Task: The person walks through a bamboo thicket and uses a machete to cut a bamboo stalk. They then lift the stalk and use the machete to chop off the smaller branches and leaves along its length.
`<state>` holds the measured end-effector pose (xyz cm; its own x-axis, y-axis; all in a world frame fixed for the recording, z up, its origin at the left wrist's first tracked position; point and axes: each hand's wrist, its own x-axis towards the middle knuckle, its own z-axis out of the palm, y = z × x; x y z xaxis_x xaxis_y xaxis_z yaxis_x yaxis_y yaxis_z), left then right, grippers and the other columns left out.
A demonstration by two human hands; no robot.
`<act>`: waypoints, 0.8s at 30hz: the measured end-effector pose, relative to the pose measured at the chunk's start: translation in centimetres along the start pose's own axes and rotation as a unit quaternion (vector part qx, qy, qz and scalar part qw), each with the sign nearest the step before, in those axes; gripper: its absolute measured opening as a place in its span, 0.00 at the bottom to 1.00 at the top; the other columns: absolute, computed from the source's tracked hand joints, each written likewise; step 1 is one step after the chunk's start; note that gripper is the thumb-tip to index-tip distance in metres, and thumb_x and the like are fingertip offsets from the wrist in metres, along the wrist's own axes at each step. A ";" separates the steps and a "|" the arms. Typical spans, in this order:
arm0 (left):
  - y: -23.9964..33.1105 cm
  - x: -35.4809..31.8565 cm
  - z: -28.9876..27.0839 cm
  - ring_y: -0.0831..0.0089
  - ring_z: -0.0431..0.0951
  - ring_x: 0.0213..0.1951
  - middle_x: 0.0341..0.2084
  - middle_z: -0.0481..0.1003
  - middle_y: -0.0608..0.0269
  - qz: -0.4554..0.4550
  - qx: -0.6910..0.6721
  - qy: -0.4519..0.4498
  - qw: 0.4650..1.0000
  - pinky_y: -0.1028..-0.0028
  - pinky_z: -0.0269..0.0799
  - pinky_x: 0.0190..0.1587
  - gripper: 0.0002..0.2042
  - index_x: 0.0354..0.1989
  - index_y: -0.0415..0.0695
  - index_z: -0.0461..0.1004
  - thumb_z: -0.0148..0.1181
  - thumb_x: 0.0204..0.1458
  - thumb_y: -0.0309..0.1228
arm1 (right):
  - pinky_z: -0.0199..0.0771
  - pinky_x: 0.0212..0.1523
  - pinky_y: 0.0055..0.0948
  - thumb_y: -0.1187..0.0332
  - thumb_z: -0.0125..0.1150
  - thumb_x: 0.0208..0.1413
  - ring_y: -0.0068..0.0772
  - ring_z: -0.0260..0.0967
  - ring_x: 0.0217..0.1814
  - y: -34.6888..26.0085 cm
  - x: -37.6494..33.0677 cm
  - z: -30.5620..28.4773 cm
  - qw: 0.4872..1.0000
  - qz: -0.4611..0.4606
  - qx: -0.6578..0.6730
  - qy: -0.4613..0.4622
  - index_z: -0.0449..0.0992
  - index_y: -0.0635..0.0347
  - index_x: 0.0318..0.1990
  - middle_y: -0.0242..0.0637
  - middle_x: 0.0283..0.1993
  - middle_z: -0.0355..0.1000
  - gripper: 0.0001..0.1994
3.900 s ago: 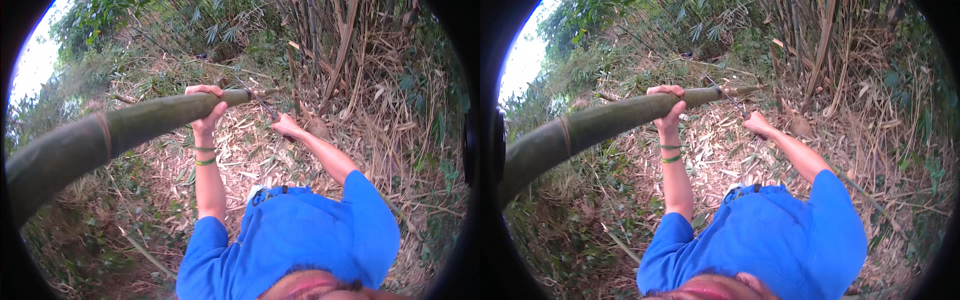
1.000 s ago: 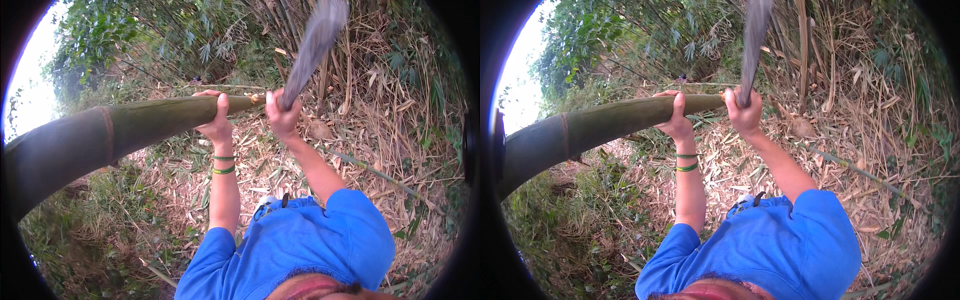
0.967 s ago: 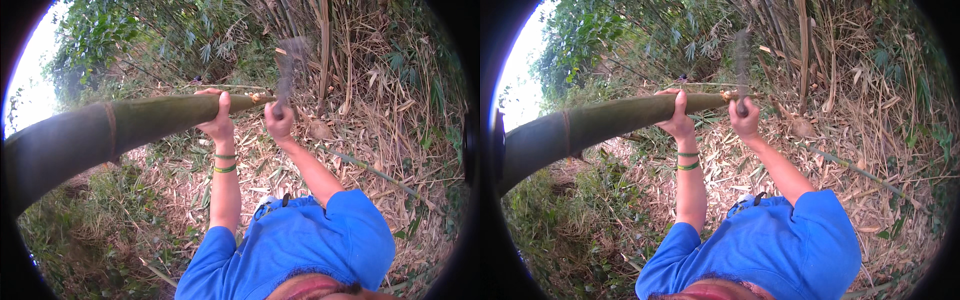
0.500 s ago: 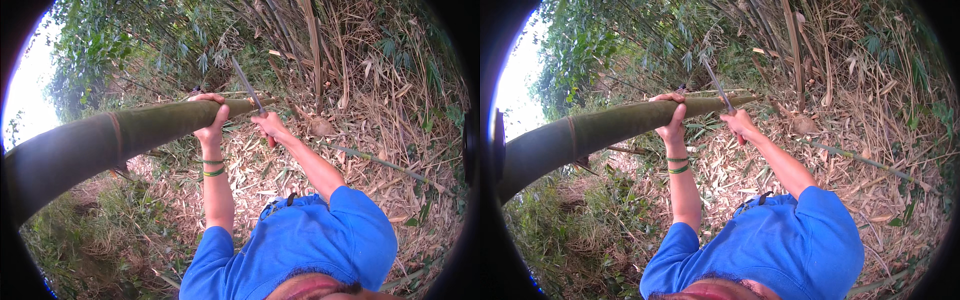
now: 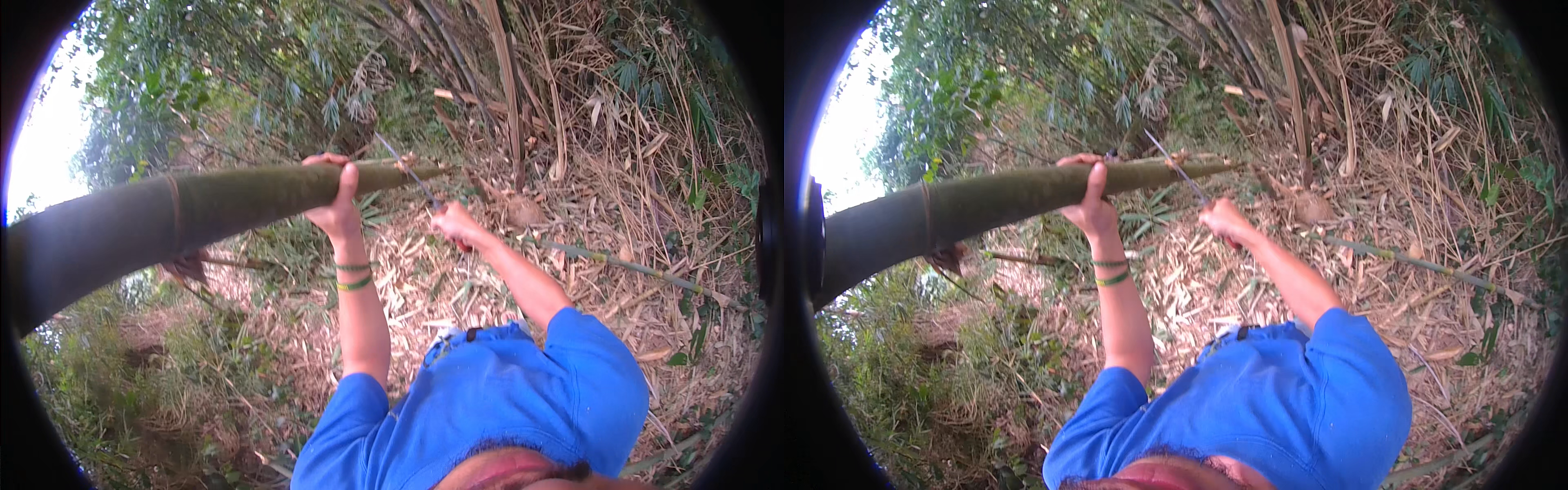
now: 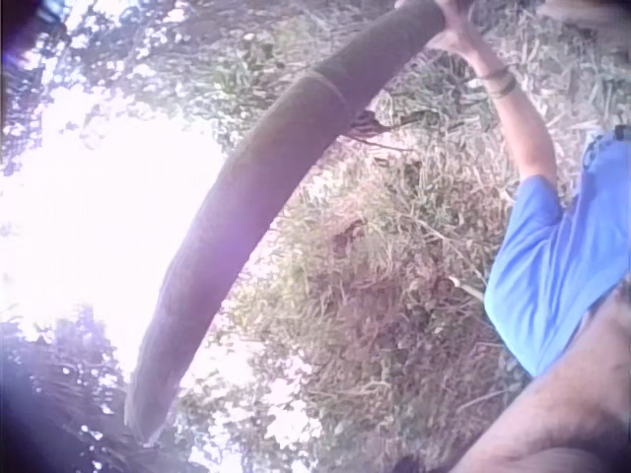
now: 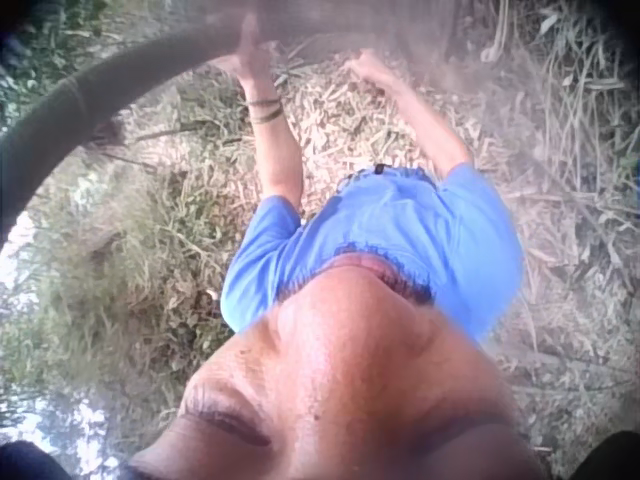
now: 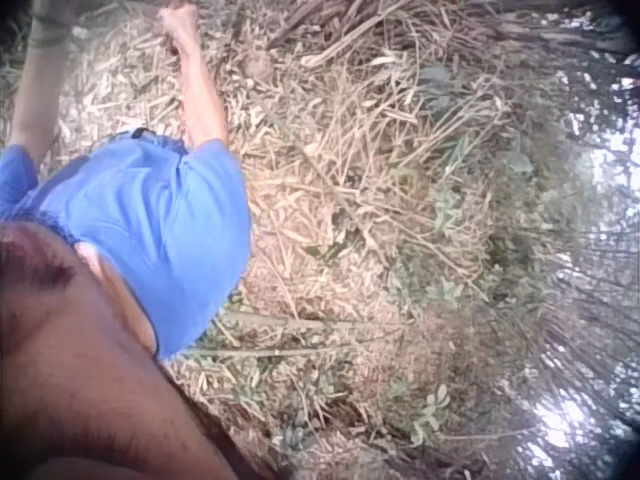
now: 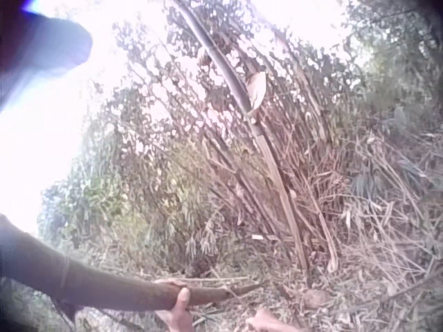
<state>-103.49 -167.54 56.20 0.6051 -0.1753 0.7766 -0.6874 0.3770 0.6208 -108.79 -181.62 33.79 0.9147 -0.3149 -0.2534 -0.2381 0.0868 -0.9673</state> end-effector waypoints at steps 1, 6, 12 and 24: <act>0.2 -0.1 -0.1 0.69 0.75 0.38 0.33 0.75 0.61 -0.020 -0.027 0.002 0.999 0.65 0.69 0.53 0.20 0.43 0.41 0.69 0.68 0.41 0.19 | 0.65 0.18 0.32 0.70 0.59 0.50 0.29 0.62 0.14 -1.6 -1.3 -0.2 0.997 0.026 0.054 -0.038 0.69 0.58 0.19 0.32 0.14 0.63 0.10; -0.3 0.1 -1.5 0.70 0.75 0.38 0.34 0.75 0.60 0.003 -0.047 -0.015 0.999 0.67 0.70 0.51 0.23 0.46 0.42 0.67 0.70 0.41 0.20 | 0.54 0.11 0.23 0.72 0.62 0.52 0.17 0.56 0.10 -15.7 -6.5 -1.7 0.934 -0.263 0.231 -0.068 0.65 0.55 0.18 0.27 0.12 0.63 0.14; -0.3 -0.4 -0.7 0.71 0.75 0.38 0.34 0.74 0.61 -0.010 -0.065 -0.051 0.996 0.69 0.71 0.49 0.22 0.45 0.42 0.67 0.70 0.41 0.20 | 0.55 0.12 0.27 0.69 0.57 0.56 0.20 0.55 0.11 4.9 0.4 -0.6 0.993 0.085 0.050 -0.061 0.70 0.57 0.24 0.26 0.13 0.60 0.09; 1.5 -2.7 -3.9 0.67 0.75 0.39 0.34 0.73 0.58 0.007 -0.009 0.055 0.998 0.64 0.71 0.50 0.17 0.43 0.40 0.67 0.63 0.45 0.18 | 0.57 0.14 0.25 0.71 0.62 0.53 0.18 0.58 0.13 -9.5 -7.2 1.2 0.965 -0.167 0.197 -0.048 0.66 0.54 0.21 0.26 0.14 0.64 0.13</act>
<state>-104.56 -162.93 54.59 0.6365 -0.0699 0.7681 -0.6896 0.3943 0.6074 -112.67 -179.04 44.84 0.9494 -0.3002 0.0923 0.2005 0.3533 -0.9138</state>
